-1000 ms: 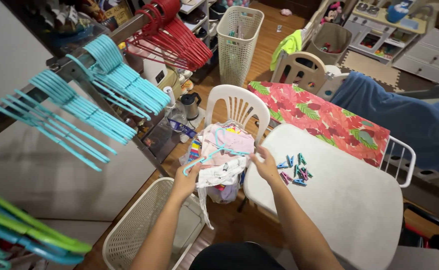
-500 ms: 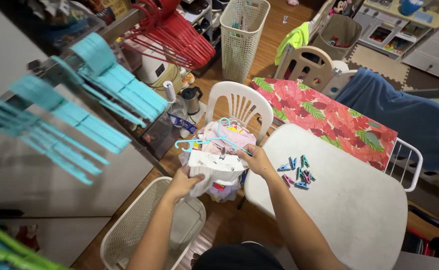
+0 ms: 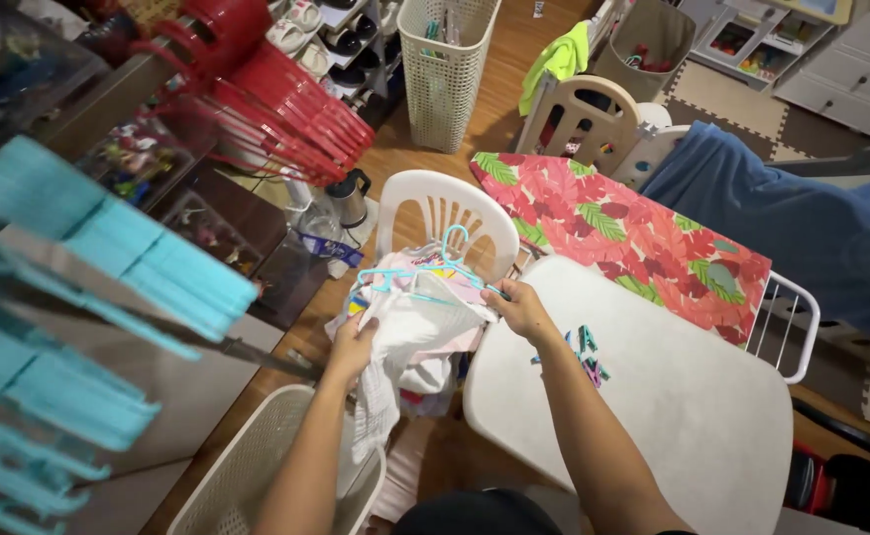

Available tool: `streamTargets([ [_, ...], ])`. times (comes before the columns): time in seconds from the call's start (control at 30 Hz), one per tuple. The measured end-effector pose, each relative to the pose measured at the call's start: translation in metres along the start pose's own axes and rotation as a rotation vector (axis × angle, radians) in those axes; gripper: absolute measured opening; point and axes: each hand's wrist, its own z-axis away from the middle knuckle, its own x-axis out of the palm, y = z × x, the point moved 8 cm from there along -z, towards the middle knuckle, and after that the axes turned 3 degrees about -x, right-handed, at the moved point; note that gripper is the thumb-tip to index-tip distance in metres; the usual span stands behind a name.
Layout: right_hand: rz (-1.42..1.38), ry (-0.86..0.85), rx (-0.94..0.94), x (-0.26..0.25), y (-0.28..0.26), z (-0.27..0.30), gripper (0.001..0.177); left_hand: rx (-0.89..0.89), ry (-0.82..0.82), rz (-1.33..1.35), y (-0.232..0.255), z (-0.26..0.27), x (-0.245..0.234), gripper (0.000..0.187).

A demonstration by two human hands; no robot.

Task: Taking children's clothes off hangers from a garment rack.

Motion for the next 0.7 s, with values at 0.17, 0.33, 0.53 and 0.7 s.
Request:
streamTargets([
  [0.17,-0.097,-0.146,0.121,-0.019,0.0,-0.016,0.024,0.086,0.092,-0.226,-0.013,-0.035,0.01,0.029],
  [0.33,-0.324,-0.327,0.207,-0.024,0.024,-0.03,0.026,0.034,0.112,-0.254,-0.016,-0.047,0.018,0.033],
  [0.53,-0.423,-0.282,0.239,-0.046,0.016,-0.041,0.025,-0.064,-0.17,-0.026,-0.001,-0.054,0.047,0.035],
  [0.7,-0.53,-0.258,0.173,-0.05,0.033,-0.048,0.02,-0.247,-0.226,0.264,0.013,-0.085,0.061,0.042],
])
